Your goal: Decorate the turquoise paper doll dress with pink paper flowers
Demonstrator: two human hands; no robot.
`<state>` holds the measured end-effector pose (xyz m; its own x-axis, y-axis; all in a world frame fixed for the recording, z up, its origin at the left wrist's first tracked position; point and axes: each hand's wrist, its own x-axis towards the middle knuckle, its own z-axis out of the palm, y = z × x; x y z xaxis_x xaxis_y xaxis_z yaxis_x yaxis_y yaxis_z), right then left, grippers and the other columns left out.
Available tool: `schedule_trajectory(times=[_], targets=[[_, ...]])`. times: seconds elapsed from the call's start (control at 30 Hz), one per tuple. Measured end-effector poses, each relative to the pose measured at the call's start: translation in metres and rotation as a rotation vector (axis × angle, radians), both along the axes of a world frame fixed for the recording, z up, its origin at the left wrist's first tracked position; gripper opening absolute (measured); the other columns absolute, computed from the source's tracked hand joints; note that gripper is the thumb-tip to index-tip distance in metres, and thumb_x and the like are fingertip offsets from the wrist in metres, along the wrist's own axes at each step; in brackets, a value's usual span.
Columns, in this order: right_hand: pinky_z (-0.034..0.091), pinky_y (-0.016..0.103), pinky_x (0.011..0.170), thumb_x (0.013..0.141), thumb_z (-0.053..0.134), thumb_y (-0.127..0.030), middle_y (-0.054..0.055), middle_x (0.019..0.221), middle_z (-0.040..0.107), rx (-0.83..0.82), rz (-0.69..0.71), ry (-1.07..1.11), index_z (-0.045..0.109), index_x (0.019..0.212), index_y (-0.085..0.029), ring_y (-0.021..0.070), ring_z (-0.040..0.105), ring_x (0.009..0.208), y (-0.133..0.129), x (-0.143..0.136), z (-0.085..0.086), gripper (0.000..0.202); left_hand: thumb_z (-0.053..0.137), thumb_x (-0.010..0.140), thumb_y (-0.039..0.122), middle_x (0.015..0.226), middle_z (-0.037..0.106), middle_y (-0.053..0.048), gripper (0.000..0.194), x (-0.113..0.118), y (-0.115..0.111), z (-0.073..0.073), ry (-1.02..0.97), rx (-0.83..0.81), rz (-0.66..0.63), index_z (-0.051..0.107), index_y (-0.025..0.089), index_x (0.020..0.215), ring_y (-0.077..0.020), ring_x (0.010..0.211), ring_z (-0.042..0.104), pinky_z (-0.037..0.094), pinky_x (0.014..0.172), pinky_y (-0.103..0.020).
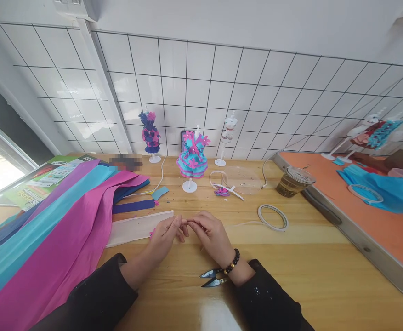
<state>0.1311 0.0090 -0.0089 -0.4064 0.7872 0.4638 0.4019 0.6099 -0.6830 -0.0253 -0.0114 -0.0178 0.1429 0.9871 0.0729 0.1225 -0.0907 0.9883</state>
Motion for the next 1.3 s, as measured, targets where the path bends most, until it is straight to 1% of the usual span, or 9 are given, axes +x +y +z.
schedule_trajectory(times=[0.07, 0.17, 0.37, 0.6, 0.77, 0.97, 1.03, 1.2, 1.3], targets=[[0.048, 0.028, 0.065, 0.087, 0.046, -0.028, 0.005, 0.078, 0.062, 0.013, 0.013, 0.004, 0.065, 0.092, -0.022, 0.0157, 0.058, 0.073, 0.0002, 0.0003, -0.0008, 0.021, 0.029, 0.085, 0.051, 0.065, 0.056, -0.003, 0.049, 0.0000, 0.0003, 0.0018, -0.048, -0.028, 0.013, 0.059, 0.013, 0.076, -0.0116, 0.055, 0.052, 0.042, 0.055, -0.024], [0.048, 0.027, 0.065, 0.085, 0.049, -0.028, 0.005, 0.079, 0.062, 0.027, 0.018, 0.000, 0.065, 0.096, -0.023, 0.0154, 0.058, 0.073, -0.0007, 0.0000, -0.0005, 0.020, 0.029, 0.085, 0.051, 0.066, 0.056, -0.004, 0.050, 0.0001, 0.0008, 0.0030, -0.081, -0.045, -0.012, 0.059, 0.012, 0.077, -0.0118, 0.055, 0.052, 0.042, 0.054, -0.024], [0.046, 0.026, 0.061, 0.085, 0.050, -0.025, 0.004, 0.074, 0.058, 0.030, -0.014, 0.033, 0.068, 0.092, -0.022, 0.0141, 0.056, 0.070, -0.0009, 0.0003, 0.0008, 0.019, 0.029, 0.084, 0.053, 0.063, 0.056, -0.003, 0.051, 0.0004, 0.0005, 0.0017, -0.022, -0.017, -0.083, 0.058, 0.013, 0.070, -0.0111, 0.054, 0.051, 0.042, 0.055, -0.023], [0.048, 0.027, 0.064, 0.087, 0.045, -0.025, 0.005, 0.078, 0.060, 0.082, -0.003, -0.011, 0.066, 0.099, -0.023, 0.0146, 0.057, 0.073, -0.0011, 0.0017, -0.0005, 0.024, 0.030, 0.084, 0.053, 0.066, 0.057, -0.004, 0.052, -0.0010, 0.0012, 0.0030, -0.080, -0.045, 0.013, 0.061, 0.012, 0.076, -0.0112, 0.054, 0.052, 0.043, 0.054, -0.024], [0.049, 0.027, 0.064, 0.087, 0.045, -0.024, 0.005, 0.079, 0.060, 0.152, 0.037, -0.073, 0.065, 0.101, -0.023, 0.0138, 0.057, 0.072, -0.0014, 0.0016, -0.0018, 0.024, 0.033, 0.083, 0.054, 0.065, 0.056, -0.005, 0.051, 0.0000, 0.0029, 0.0004, -0.155, -0.106, -0.044, 0.059, 0.011, 0.075, -0.0112, 0.053, 0.052, 0.043, 0.050, -0.023], [0.048, 0.025, 0.059, 0.088, 0.044, -0.027, 0.005, 0.073, 0.059, 0.135, 0.001, -0.070, 0.066, 0.101, -0.023, 0.0137, 0.057, 0.067, -0.0002, 0.0007, -0.0005, 0.025, 0.030, 0.084, 0.053, 0.063, 0.056, -0.004, 0.051, 0.0004, 0.0002, -0.0006, -0.064, -0.058, -0.094, 0.058, 0.012, 0.073, -0.0106, 0.052, 0.051, 0.043, 0.051, -0.022], [0.048, 0.026, 0.060, 0.088, 0.045, -0.027, 0.005, 0.073, 0.059, 0.127, -0.016, -0.064, 0.066, 0.099, -0.022, 0.0140, 0.057, 0.068, 0.0001, 0.0011, -0.0004, 0.025, 0.029, 0.085, 0.052, 0.063, 0.056, -0.004, 0.051, -0.0001, -0.0003, 0.0016, -0.059, -0.037, -0.086, 0.059, 0.012, 0.074, -0.0106, 0.053, 0.051, 0.043, 0.052, -0.022], [0.048, 0.027, 0.062, 0.088, 0.045, -0.025, 0.006, 0.074, 0.060, 0.133, -0.011, -0.084, 0.066, 0.098, -0.021, 0.0141, 0.056, 0.069, -0.0011, 0.0026, -0.0008, 0.025, 0.029, 0.085, 0.053, 0.066, 0.056, -0.004, 0.053, -0.0016, 0.0018, 0.0063, -0.085, -0.055, 0.001, 0.061, 0.011, 0.077, -0.0104, 0.053, 0.051, 0.043, 0.052, -0.023], [0.048, 0.026, 0.061, 0.088, 0.044, -0.026, 0.005, 0.074, 0.059, 0.158, 0.012, -0.106, 0.067, 0.097, -0.022, 0.0133, 0.056, 0.067, -0.0020, 0.0020, -0.0002, 0.025, 0.029, 0.084, 0.054, 0.067, 0.057, -0.005, 0.054, -0.0010, 0.0025, 0.0043, -0.084, -0.072, -0.026, 0.061, 0.011, 0.077, -0.0112, 0.055, 0.052, 0.043, 0.052, -0.023]])
